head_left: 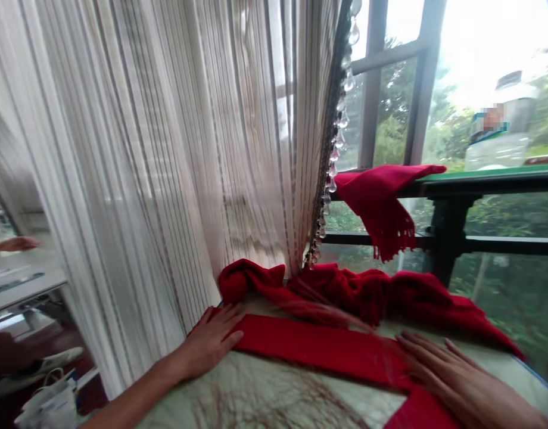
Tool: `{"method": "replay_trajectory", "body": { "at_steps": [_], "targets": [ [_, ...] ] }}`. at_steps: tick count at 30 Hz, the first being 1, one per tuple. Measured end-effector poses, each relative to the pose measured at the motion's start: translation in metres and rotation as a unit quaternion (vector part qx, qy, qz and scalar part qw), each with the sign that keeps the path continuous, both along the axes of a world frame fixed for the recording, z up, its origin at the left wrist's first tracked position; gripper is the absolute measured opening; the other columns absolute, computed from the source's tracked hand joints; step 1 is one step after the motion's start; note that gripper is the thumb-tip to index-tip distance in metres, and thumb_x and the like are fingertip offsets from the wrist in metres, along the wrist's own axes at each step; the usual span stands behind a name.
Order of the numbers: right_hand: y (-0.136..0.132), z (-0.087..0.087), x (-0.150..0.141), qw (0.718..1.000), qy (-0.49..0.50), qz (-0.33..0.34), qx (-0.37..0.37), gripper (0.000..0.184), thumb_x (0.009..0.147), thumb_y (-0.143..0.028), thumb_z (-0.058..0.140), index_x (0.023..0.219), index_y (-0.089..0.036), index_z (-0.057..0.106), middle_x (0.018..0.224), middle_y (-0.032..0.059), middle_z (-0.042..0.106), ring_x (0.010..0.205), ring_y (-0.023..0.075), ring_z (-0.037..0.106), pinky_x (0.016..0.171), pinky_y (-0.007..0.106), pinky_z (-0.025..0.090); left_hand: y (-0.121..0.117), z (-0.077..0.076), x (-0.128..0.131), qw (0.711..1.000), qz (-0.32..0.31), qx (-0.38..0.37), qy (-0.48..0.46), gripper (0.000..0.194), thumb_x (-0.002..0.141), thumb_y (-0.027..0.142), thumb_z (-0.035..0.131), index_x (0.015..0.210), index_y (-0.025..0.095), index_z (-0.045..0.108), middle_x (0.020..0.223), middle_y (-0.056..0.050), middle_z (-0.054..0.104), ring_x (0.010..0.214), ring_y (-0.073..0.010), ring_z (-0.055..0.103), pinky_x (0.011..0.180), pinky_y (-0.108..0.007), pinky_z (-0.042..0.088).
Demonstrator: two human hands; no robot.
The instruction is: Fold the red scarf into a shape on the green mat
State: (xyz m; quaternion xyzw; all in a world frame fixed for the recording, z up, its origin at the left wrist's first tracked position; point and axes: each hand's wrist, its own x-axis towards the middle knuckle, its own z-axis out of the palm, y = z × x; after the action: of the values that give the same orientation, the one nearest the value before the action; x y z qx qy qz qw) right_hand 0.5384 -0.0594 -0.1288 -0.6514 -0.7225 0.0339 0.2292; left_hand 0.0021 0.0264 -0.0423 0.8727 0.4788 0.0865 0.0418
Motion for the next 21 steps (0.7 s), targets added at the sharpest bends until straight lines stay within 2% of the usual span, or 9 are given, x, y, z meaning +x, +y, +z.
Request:
{"method": "replay_trajectory", "body": {
  "at_steps": [3, 5, 7, 10, 13, 15, 17, 19, 21],
  "targets": [
    [-0.014, 0.036, -0.023, 0.997, -0.043, -0.010, -0.061, 0.060, 0.092, -0.069, 0.031, 0.145, -0.047, 0.049, 0.154, -0.0066, 0.044, 0.148, 0.0255, 0.031, 0.129, 0.052, 0.016, 0.007, 0.000, -0.027, 0.999, 0.031, -0.001, 0.008, 0.056, 0.105, 0.057, 0.030, 0.157, 0.037, 0.029, 0.164, -0.002, 0.028, 0.151, -0.0296, 0.026, 0.122, -0.061, 0.014],
    [-0.021, 0.055, -0.034, 0.995, -0.067, 0.000, -0.079, 0.064, 0.096, -0.064, 0.026, 0.149, -0.036, 0.048, 0.156, -0.0011, 0.043, 0.150, 0.0242, 0.029, 0.129, 0.053, 0.013, 0.010, 0.004, -0.031, 0.998, 0.049, 0.030, 0.000, 0.057, 0.104, 0.056, 0.031, 0.154, 0.031, 0.038, 0.160, -0.005, 0.038, 0.148, -0.0303, 0.034, 0.121, -0.058, 0.021],
    [-0.025, 0.066, -0.038, 0.995, -0.067, 0.017, -0.075, 0.064, 0.099, -0.060, 0.023, 0.148, -0.030, 0.049, 0.157, 0.0026, 0.044, 0.150, 0.0243, 0.029, 0.128, 0.053, 0.014, 0.009, 0.012, -0.020, 0.993, 0.053, 0.102, -0.020, 0.055, 0.103, 0.054, 0.034, 0.144, 0.024, 0.054, 0.148, -0.008, 0.055, 0.139, -0.0292, 0.047, 0.118, -0.051, 0.030],
    [-0.026, 0.071, -0.034, 0.996, -0.048, 0.014, -0.070, 0.067, 0.099, -0.061, 0.023, 0.148, -0.023, 0.049, 0.159, 0.0077, 0.041, 0.151, 0.0256, 0.029, 0.127, 0.051, 0.017, -0.004, 0.026, 0.026, 0.977, 0.027, 0.193, -0.084, 0.050, 0.102, 0.051, 0.038, 0.126, 0.019, 0.067, 0.133, -0.009, 0.066, 0.126, -0.0273, 0.056, 0.112, -0.045, 0.038],
    [-0.026, 0.070, -0.030, 0.997, -0.048, 0.010, -0.056, 0.070, 0.099, -0.061, 0.023, 0.151, -0.018, 0.045, 0.162, 0.0099, 0.035, 0.152, 0.0244, 0.026, 0.127, 0.048, 0.018, -0.020, 0.031, 0.090, 0.982, -0.044, 0.145, -0.114, 0.043, 0.103, 0.045, 0.041, 0.129, 0.020, 0.064, 0.138, -0.009, 0.062, 0.133, -0.0267, 0.051, 0.115, -0.045, 0.034],
    [-0.026, 0.069, -0.032, 0.996, -0.067, 0.011, -0.060, 0.069, 0.100, -0.058, 0.022, 0.151, -0.018, 0.045, 0.162, 0.0101, 0.035, 0.152, 0.0243, 0.025, 0.127, 0.049, 0.015, -0.027, 0.027, 0.130, 0.985, -0.064, 0.117, -0.110, 0.043, 0.103, 0.045, 0.043, 0.134, 0.023, 0.062, 0.142, -0.007, 0.060, 0.136, -0.0258, 0.048, 0.117, -0.045, 0.031],
    [-0.026, 0.068, -0.035, 0.993, -0.088, 0.009, -0.073, 0.067, 0.101, -0.056, 0.022, 0.151, -0.018, 0.044, 0.161, 0.0096, 0.036, 0.153, 0.0245, 0.023, 0.127, 0.051, 0.014, -0.029, 0.018, 0.160, 0.988, -0.074, 0.086, -0.100, 0.047, 0.103, 0.049, 0.043, 0.142, 0.027, 0.055, 0.149, -0.007, 0.054, 0.141, -0.0279, 0.043, 0.119, -0.051, 0.027],
    [-0.027, 0.068, -0.038, 0.991, -0.101, 0.009, -0.083, 0.066, 0.101, -0.055, 0.021, 0.152, -0.018, 0.042, 0.161, 0.0085, 0.036, 0.153, 0.0245, 0.022, 0.127, 0.052, 0.012, -0.029, 0.009, 0.176, 0.992, -0.077, 0.051, -0.082, 0.055, 0.102, 0.056, 0.042, 0.150, 0.030, 0.046, 0.157, -0.009, 0.044, 0.147, -0.0326, 0.034, 0.119, -0.062, 0.019],
    [-0.028, 0.069, -0.040, 0.991, -0.103, 0.007, -0.086, 0.067, 0.101, -0.055, 0.019, 0.153, -0.019, 0.041, 0.161, 0.0077, 0.036, 0.153, 0.0245, 0.021, 0.127, 0.053, 0.012, -0.027, 0.001, 0.177, 0.995, -0.076, 0.021, -0.061, 0.060, 0.101, 0.062, 0.040, 0.153, 0.032, 0.040, 0.161, -0.009, 0.034, 0.150, -0.0357, 0.027, 0.118, -0.069, 0.012]
  ]
}}
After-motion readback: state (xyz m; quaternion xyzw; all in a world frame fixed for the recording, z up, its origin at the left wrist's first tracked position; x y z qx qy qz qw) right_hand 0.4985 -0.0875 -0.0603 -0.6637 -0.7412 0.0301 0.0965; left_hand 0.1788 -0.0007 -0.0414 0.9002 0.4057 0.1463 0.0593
